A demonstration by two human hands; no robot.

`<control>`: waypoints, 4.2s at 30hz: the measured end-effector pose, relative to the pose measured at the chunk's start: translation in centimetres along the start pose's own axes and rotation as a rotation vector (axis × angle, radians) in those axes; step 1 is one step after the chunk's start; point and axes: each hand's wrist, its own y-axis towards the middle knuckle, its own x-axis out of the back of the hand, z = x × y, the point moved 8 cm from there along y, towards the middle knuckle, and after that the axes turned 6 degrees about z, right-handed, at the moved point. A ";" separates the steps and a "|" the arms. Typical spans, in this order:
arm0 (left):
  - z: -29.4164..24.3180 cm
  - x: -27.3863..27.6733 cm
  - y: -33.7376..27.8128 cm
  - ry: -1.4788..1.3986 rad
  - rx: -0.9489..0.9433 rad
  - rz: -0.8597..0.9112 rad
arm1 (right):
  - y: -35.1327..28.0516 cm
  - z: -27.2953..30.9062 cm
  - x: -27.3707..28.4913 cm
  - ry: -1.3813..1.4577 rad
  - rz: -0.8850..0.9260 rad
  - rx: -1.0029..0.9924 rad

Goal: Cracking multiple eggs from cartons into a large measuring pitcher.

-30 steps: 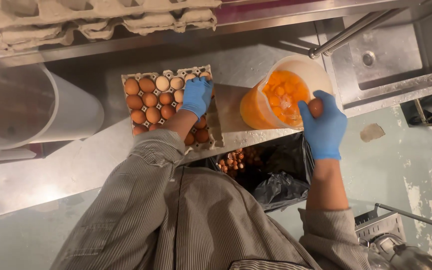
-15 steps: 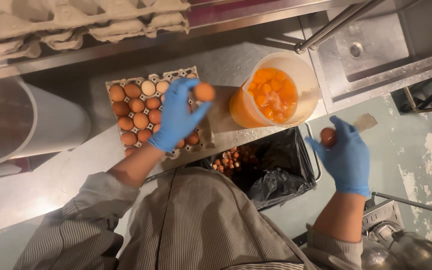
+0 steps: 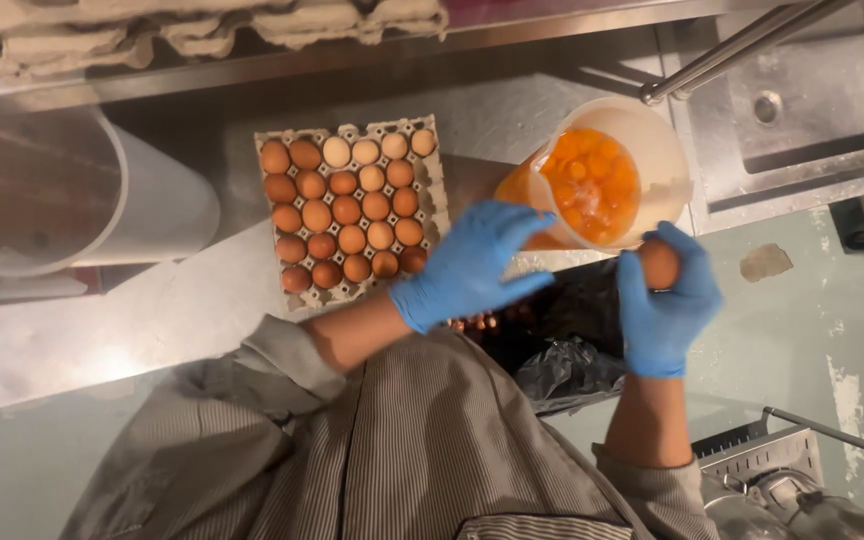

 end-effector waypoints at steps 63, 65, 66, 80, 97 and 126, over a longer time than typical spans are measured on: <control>13.8 -4.2 -16.2 0.624 0.578 0.523 | 3.1 -1.0 -0.1 -0.289 0.044 0.232; 14.3 -5.2 -16.4 0.707 0.543 0.567 | 4.5 -1.2 -0.3 -0.271 0.031 0.227; 14.6 -5.5 -16.2 0.780 0.508 0.568 | 5.3 -1.7 -0.8 -0.332 0.044 0.212; 11.8 -4.1 -13.8 0.622 0.392 0.387 | 1.3 -2.1 7.7 -0.443 -0.047 0.077; 0.6 -1.1 -2.4 -0.234 0.251 -0.061 | 0.0 0.2 -0.3 -0.243 -0.019 0.162; 11.9 1.9 -9.2 0.112 0.519 -0.022 | 1.8 -0.5 7.5 -0.754 0.084 -0.011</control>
